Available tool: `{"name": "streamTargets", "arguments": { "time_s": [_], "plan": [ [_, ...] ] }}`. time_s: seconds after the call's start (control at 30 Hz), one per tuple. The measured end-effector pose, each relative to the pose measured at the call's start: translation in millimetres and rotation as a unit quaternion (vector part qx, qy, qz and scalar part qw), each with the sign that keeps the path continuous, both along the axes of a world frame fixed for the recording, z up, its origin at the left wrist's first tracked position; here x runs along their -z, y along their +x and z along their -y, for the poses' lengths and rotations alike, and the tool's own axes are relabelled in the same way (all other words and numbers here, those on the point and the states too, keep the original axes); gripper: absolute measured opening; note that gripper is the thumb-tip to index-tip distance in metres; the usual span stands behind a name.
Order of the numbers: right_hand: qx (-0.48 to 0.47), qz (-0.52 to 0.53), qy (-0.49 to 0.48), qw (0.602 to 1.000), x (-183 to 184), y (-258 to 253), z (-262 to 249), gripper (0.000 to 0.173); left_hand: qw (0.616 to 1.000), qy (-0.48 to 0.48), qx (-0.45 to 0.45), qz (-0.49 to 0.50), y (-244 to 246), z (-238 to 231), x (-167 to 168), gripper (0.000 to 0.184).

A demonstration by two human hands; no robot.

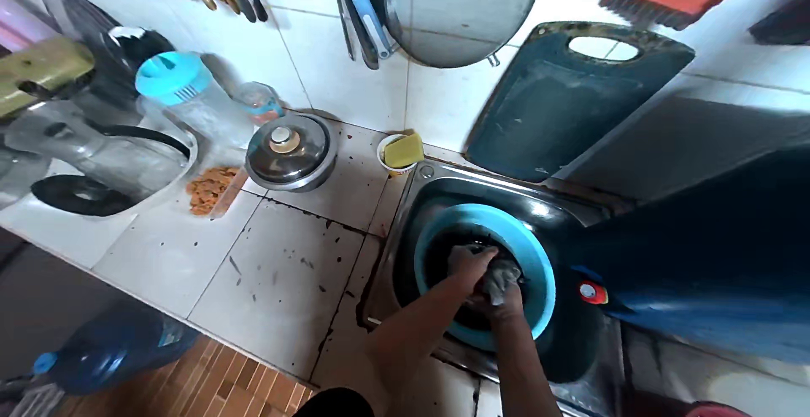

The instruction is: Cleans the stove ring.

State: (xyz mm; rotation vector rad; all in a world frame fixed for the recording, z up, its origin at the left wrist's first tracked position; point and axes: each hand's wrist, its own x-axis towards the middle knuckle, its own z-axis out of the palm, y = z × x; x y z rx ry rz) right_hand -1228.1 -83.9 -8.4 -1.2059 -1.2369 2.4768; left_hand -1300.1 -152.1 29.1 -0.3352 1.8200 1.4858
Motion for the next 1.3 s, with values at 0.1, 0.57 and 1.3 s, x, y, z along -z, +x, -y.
{"name": "streamTargets", "arguments": {
  "time_s": [0.1,0.57,1.3],
  "plan": [
    [-0.040,0.067,0.131,0.988,-37.3,-14.6,20.2,0.043,0.999,0.014,0.030,-0.022,-15.9,3.5,32.8,0.054],
    [-0.162,0.193,0.450,0.857,0.4,-23.2,7.6,0.045,0.998,0.037,0.044,-0.026,3.5,29.1,0.4,0.045],
    [-0.106,0.019,0.138,0.985,-92.9,-196.7,75.9,0.027,0.985,-0.021,0.152,-0.075,7.1,86.1,7.7,0.039]
  ]
}}
